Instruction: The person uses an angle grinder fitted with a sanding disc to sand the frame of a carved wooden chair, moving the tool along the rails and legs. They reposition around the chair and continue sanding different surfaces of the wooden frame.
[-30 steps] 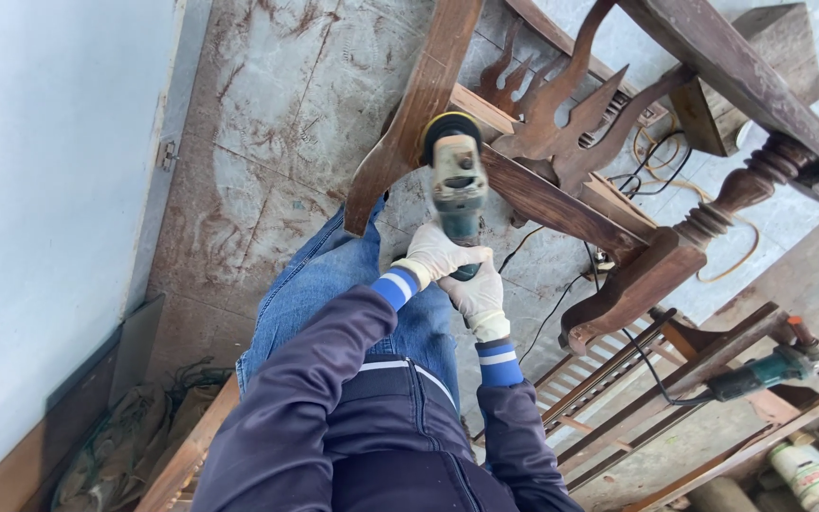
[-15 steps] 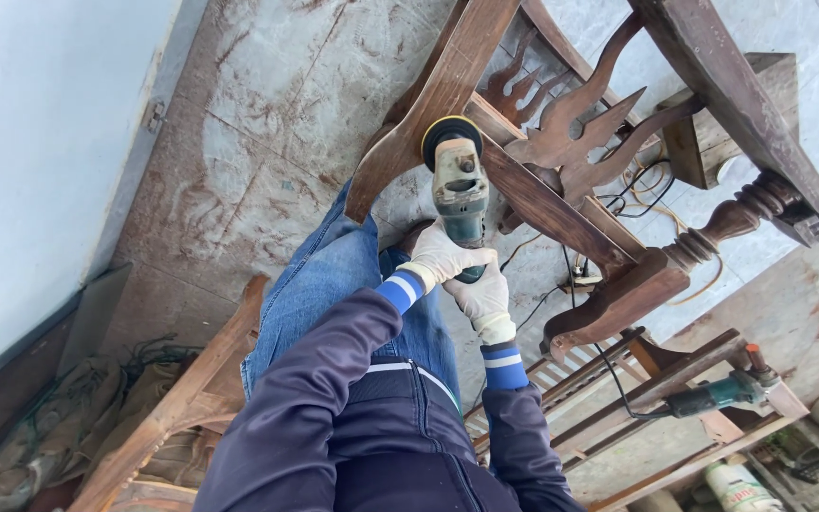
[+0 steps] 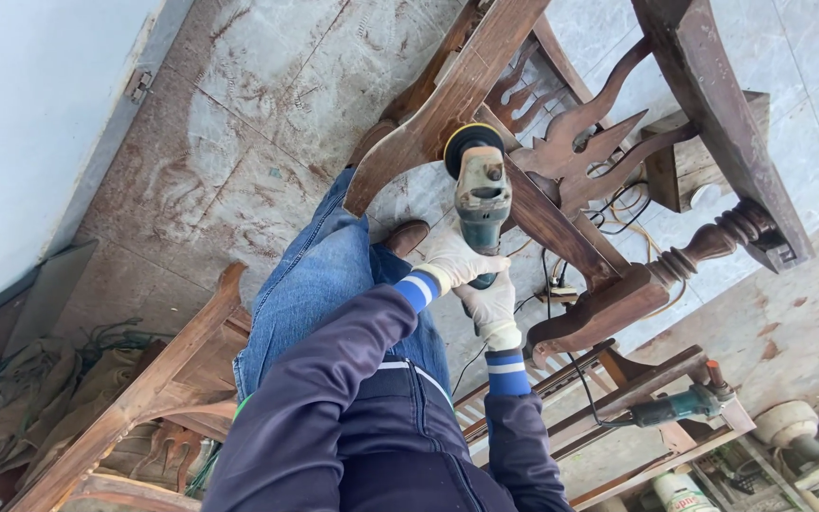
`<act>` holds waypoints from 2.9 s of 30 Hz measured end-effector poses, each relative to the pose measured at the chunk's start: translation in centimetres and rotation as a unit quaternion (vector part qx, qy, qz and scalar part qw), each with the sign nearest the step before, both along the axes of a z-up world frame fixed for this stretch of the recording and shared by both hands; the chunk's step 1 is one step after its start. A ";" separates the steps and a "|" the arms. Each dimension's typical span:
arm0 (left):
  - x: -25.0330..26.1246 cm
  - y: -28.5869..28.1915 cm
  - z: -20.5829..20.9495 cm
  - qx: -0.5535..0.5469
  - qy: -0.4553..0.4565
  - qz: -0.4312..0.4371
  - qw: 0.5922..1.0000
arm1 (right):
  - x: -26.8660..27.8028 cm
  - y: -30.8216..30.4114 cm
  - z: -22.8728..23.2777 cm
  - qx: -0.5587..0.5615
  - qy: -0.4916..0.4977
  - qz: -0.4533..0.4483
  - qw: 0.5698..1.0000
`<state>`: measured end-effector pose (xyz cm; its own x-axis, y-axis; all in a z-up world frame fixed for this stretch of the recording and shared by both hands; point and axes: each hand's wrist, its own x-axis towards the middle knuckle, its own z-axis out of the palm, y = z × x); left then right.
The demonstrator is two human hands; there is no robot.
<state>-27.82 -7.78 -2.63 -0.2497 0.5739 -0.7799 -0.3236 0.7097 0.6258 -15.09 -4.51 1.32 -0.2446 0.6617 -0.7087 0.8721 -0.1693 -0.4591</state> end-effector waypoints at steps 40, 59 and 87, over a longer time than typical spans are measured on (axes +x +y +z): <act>-1.8 0.7 -0.3 -0.029 -0.005 -0.063 0.998 | -1.4 -0.2 -0.9 -0.062 -0.016 -0.042 0.997; -3.3 0.6 0.3 0.054 -0.209 0.265 0.940 | -3.9 0.0 0.1 -0.038 -0.041 0.015 0.998; 1.8 3.7 -3.2 0.051 -0.166 0.258 0.950 | 0.8 4.5 -1.0 -0.045 0.008 0.028 0.999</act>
